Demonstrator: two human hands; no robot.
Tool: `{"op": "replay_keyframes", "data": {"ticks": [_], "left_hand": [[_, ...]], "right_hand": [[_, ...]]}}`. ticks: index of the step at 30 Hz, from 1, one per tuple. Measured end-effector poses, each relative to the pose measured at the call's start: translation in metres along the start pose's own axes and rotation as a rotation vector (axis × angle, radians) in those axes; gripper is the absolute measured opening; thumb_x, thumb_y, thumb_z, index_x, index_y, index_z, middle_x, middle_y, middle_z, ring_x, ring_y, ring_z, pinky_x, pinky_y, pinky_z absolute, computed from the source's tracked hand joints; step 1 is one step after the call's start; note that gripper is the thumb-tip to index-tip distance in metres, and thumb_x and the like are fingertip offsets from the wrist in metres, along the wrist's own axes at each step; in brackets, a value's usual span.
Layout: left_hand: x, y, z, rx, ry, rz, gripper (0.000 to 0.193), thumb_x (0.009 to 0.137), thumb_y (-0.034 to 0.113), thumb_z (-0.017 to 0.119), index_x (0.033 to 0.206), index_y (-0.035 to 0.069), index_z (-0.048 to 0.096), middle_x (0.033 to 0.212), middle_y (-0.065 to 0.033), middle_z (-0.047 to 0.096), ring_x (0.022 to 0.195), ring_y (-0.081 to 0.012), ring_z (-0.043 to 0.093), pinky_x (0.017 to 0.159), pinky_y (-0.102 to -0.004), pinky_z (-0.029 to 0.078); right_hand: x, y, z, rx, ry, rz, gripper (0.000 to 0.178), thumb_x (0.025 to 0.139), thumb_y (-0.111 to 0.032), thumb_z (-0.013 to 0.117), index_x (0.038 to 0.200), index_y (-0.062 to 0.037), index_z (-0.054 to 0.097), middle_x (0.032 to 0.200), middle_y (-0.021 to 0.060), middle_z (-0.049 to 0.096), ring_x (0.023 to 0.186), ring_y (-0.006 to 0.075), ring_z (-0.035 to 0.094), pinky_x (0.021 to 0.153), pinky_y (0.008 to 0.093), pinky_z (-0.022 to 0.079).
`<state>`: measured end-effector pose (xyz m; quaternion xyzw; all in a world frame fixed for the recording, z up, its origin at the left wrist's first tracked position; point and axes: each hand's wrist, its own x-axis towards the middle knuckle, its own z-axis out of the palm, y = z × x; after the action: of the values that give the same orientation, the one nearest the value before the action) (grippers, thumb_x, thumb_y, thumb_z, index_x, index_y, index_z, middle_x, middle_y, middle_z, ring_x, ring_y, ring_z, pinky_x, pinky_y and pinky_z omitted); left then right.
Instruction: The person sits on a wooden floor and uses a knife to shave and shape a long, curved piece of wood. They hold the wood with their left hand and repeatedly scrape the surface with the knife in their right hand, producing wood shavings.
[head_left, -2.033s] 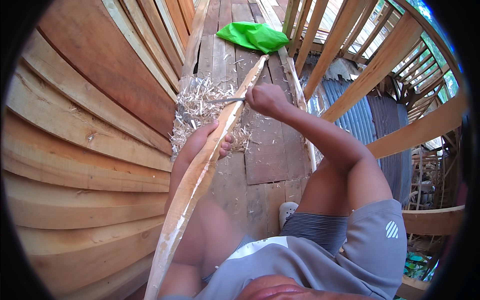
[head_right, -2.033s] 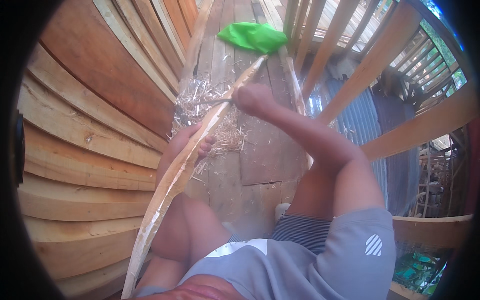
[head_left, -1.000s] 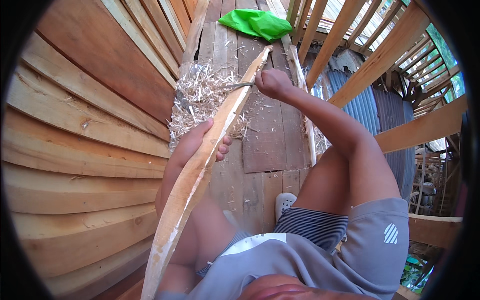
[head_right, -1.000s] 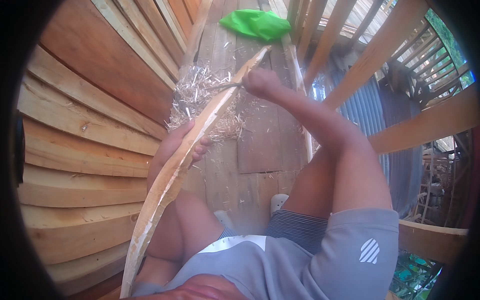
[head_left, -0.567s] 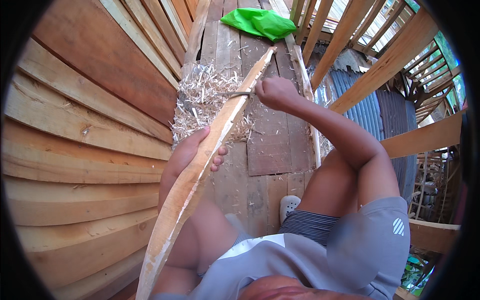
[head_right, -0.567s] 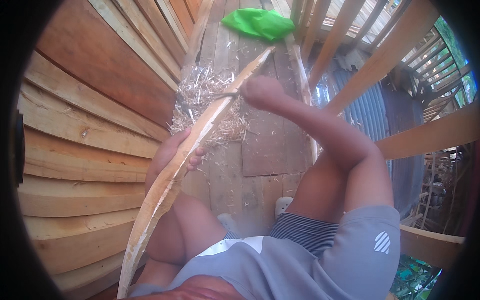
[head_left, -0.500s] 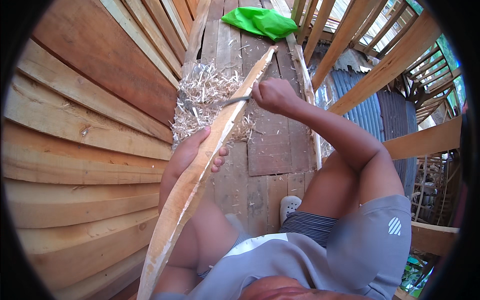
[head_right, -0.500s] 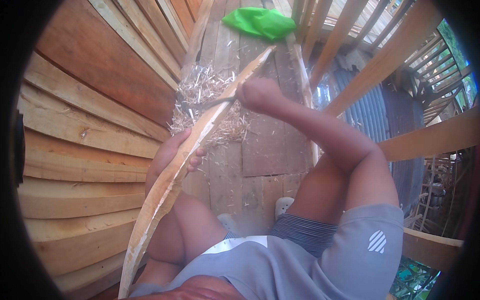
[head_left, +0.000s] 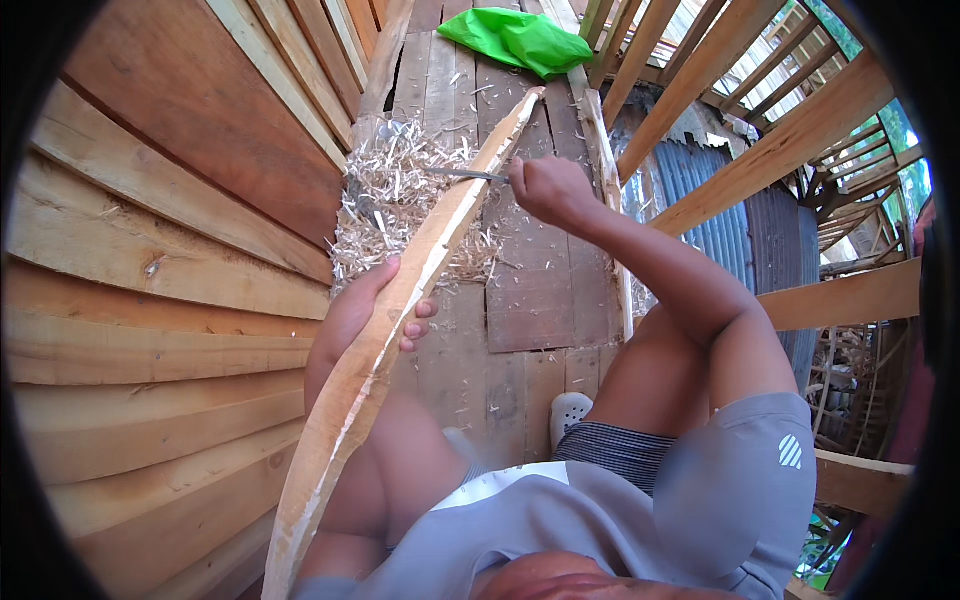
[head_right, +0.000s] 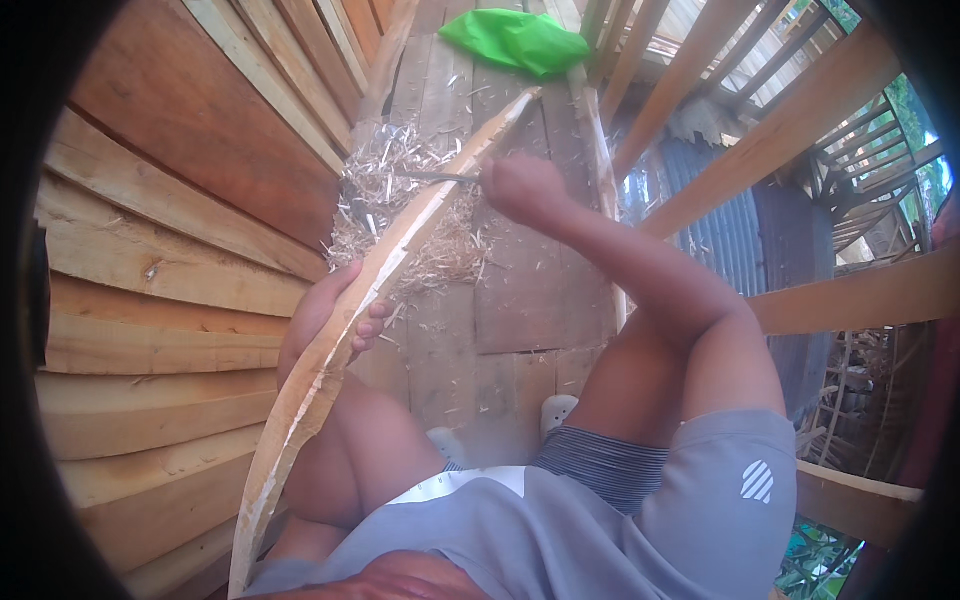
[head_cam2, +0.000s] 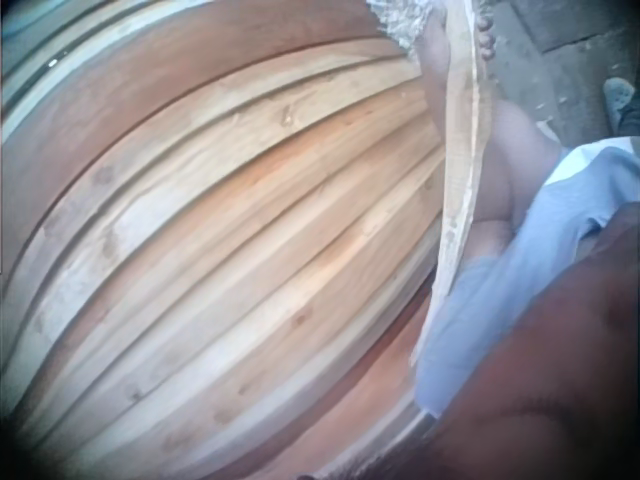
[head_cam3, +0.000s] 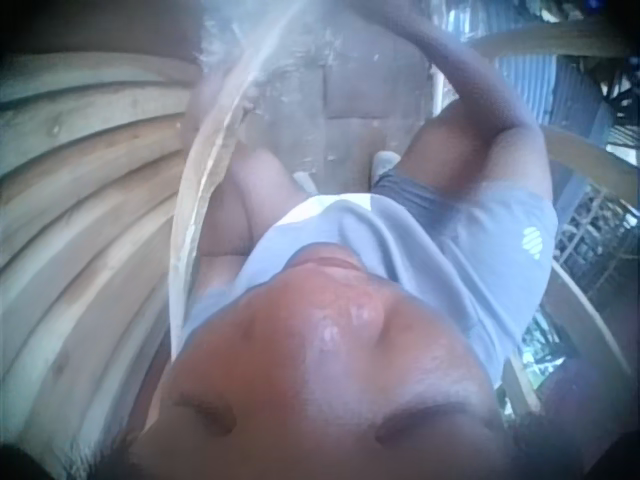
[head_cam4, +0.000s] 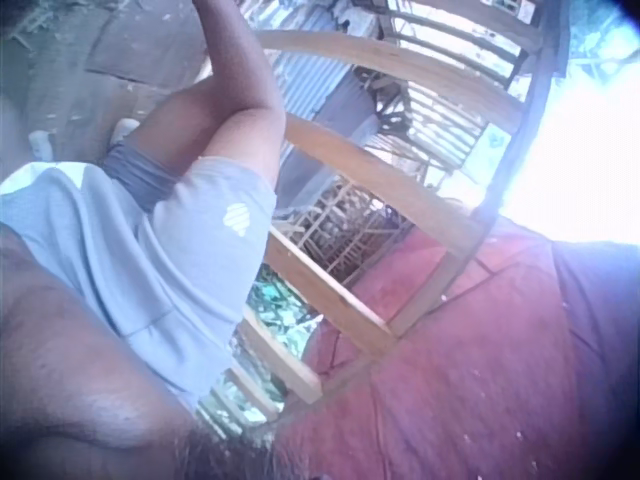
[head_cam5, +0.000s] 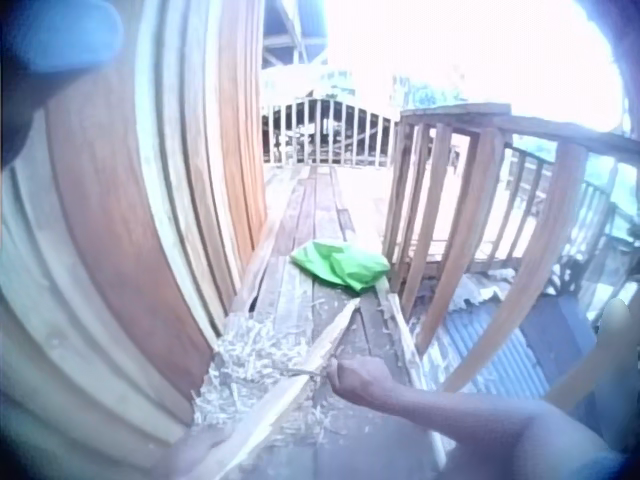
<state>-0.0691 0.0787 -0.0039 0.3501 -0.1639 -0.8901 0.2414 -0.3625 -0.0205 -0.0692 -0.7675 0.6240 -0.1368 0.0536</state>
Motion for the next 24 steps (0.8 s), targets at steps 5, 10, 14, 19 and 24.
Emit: {"op": "replay_keyframes", "data": {"ticks": [5, 10, 14, 19, 24], "left_hand": [[0.011, 0.001, -0.016, -0.101, -0.024, -0.017, 0.041, 0.105, 0.04, 0.037, 0.135, 0.012, 0.04, 0.086, -0.0091, 0.052, 0.064, -0.0131, 0.048, 0.051, -0.0222, 0.044], [0.015, 0.002, -0.016, -0.073, -0.015, 0.007, 0.041, 0.105, 0.038, 0.036, 0.136, 0.01, 0.038, 0.086, -0.0094, 0.052, 0.065, -0.0137, 0.048, 0.053, -0.0228, 0.045], [0.019, 0.003, -0.013, -0.043, 0.002, 0.034, 0.042, 0.106, 0.038, 0.035, 0.137, 0.009, 0.037, 0.086, -0.0098, 0.053, 0.066, -0.0142, 0.049, 0.054, -0.0237, 0.045], [0.017, 0.004, -0.007, 0.024, 0.037, 0.005, 0.042, 0.106, 0.037, 0.034, 0.136, 0.008, 0.038, 0.085, -0.0099, 0.054, 0.066, -0.0144, 0.05, 0.054, -0.0244, 0.046], [0.008, 0.003, -0.003, 0.092, 0.051, -0.005, 0.042, 0.106, 0.038, 0.035, 0.134, 0.007, 0.041, 0.082, -0.009, 0.055, 0.064, -0.0138, 0.05, 0.054, -0.0243, 0.046]], "right_hand": [[0.023, 0.038, 0.018, -0.094, 0.183, -0.14, 0.05, 0.095, -0.028, 0.042, 0.055, -0.0029, 0.058, 0.055, 0.0218, 0.058, 0.052, 0.0414, 0.06, 0.057, 0.0516, 0.052], [0.036, 0.05, 0.03, -0.227, 0.318, -0.283, 0.032, 0.088, -0.021, 0.05, 0.057, -0.0123, 0.057, 0.054, 0.012, 0.062, 0.047, 0.032, 0.062, 0.044, 0.0452, 0.05], [0.042, 0.061, 0.039, -0.235, 0.468, -0.343, 0.038, 0.092, -0.026, 0.048, 0.056, -0.012, 0.054, 0.051, 0.0123, 0.058, 0.045, 0.0324, 0.059, 0.048, 0.0448, 0.05], [0.051, 0.082, 0.017, -0.525, 0.633, -0.308, 0.036, 0.092, -0.027, 0.049, 0.059, -0.0144, 0.053, 0.058, 0.0074, 0.062, 0.048, 0.0241, 0.061, 0.047, 0.0386, 0.05], [0.043, 0.089, -0.012, -0.233, 0.271, 0.256, 0.044, 0.1, -0.033, 0.045, 0.075, -0.0033, 0.066, 0.069, 0.0176, 0.066, 0.061, 0.0334, 0.064, 0.063, 0.0462, 0.052]]}}
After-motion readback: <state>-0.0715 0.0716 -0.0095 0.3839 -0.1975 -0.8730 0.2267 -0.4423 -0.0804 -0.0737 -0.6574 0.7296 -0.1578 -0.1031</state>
